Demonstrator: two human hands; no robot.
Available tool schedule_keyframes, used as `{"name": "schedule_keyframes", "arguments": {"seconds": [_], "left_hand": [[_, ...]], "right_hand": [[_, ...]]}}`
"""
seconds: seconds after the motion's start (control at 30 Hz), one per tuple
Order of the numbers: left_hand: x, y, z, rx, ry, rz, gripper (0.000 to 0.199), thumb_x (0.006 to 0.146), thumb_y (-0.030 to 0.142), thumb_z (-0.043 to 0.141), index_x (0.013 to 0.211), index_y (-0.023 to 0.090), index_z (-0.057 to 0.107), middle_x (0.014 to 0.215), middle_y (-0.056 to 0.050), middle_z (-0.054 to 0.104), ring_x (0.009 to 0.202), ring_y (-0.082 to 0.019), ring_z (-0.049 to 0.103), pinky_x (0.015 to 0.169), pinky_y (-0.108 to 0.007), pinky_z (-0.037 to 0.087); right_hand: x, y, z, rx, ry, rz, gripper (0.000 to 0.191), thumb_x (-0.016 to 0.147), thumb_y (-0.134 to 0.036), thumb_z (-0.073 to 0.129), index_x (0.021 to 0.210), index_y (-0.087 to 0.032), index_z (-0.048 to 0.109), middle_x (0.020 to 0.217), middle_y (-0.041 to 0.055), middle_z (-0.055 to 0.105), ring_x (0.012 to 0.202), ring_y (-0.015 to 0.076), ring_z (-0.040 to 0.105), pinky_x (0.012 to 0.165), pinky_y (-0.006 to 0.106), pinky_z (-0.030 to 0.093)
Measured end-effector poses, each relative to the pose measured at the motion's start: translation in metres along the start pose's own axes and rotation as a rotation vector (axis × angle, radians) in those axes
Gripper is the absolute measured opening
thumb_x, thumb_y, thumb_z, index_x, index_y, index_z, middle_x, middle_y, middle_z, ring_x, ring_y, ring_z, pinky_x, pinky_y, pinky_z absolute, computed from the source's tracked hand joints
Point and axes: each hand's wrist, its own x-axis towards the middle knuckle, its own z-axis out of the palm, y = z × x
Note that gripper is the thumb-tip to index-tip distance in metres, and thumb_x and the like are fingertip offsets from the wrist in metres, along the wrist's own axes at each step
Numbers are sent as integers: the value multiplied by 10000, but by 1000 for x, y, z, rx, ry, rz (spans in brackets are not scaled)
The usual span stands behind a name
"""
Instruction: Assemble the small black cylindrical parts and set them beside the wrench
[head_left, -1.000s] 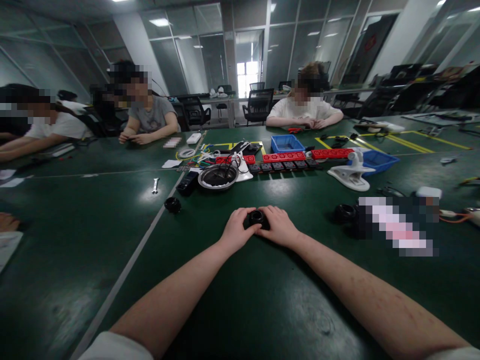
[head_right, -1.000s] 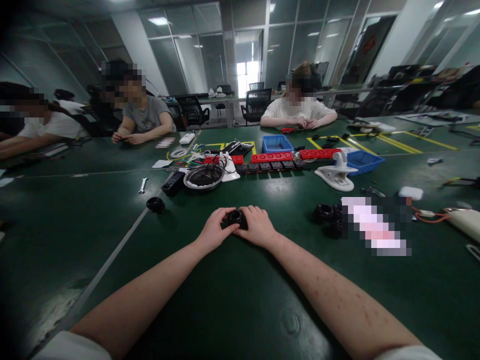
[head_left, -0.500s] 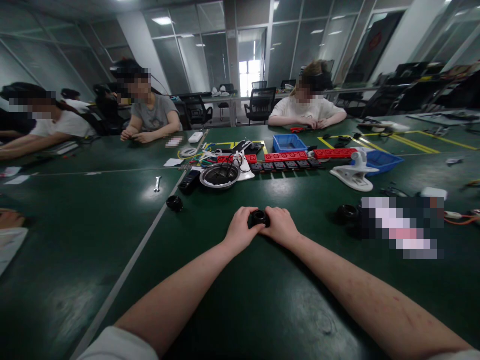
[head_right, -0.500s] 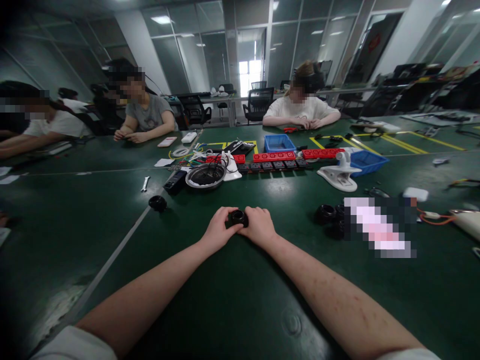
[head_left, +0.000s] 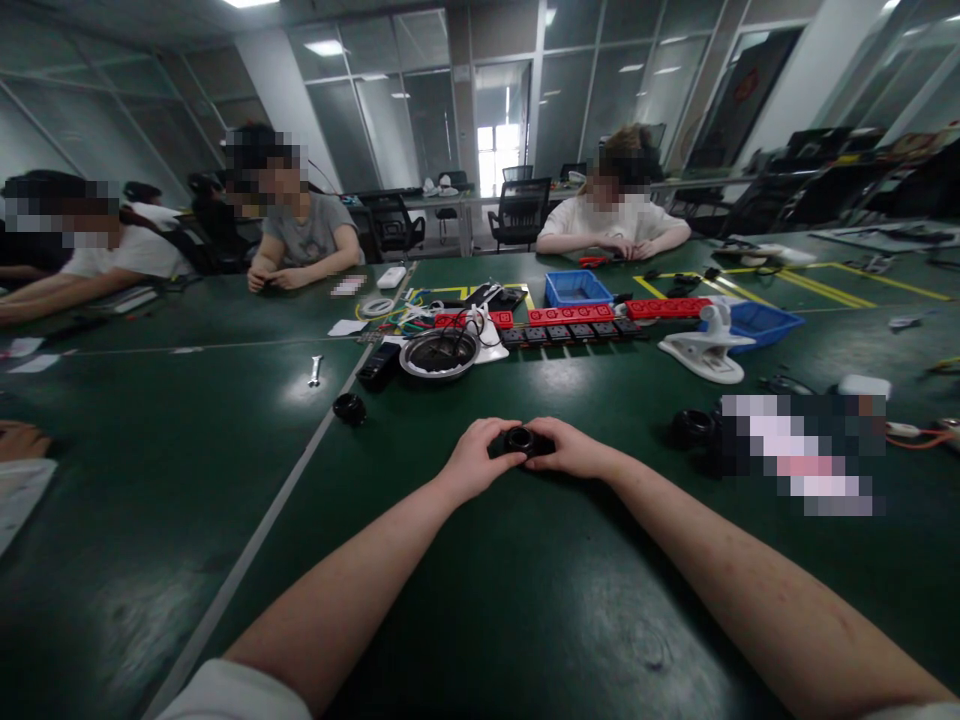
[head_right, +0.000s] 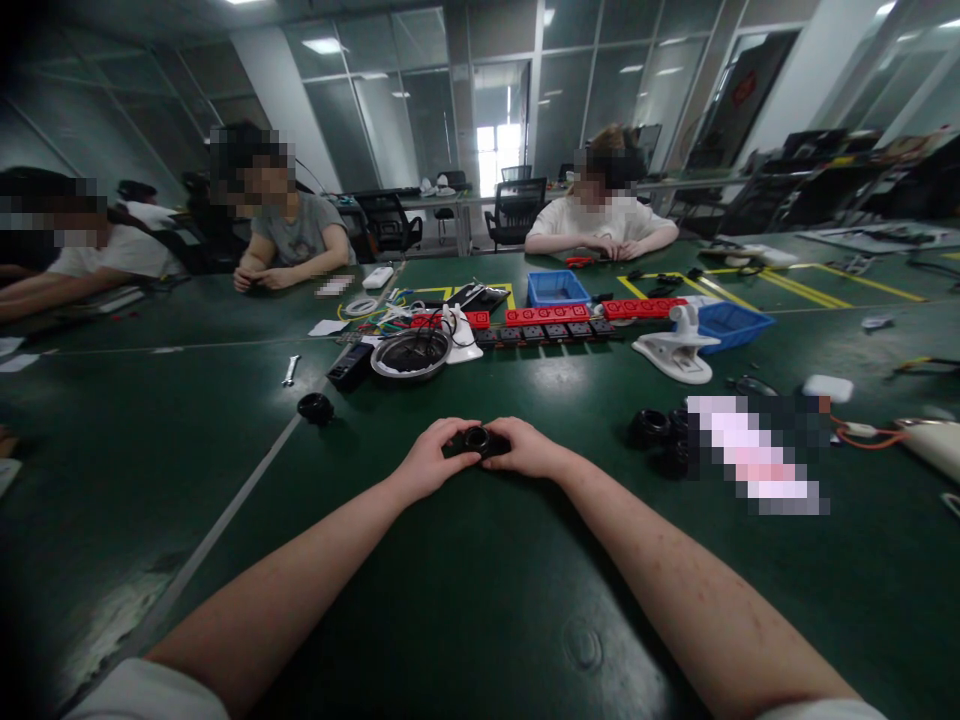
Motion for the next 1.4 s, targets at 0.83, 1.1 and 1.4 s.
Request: {"name": "schedule_keyframes", "arguments": {"seconds": [0.83,1.1,1.4], "left_hand": [[-3,5,10,128,152,-67,416,646,257,699,1033,197,556,969,-38,592,925,-204,520,800,-339,428],[-1,6,8,147,101,-45,470,690,256,660,1128,222,495,935,-25,573,876,-194,516,757,-324,439],[-1,7,6,147,98,14,441,669,255,682,1084,238,533,989,-20,591,935,-194,498,810,-334,422]], "right_hand": [[-1,-24,17,-489,189,215,333,628,-433,631,754,-146,519,760,66,544,726,211,485,639,315,369],[-3,-19,15,-311,174,71,435,664,-342,603,1039,-142,512,1034,101,544,947,237,463,820,357,359],[-1,-13,8,-314,128,90,352,622,-407,654,832,-141,560,827,62,584,811,210,504,708,310,378]]}}
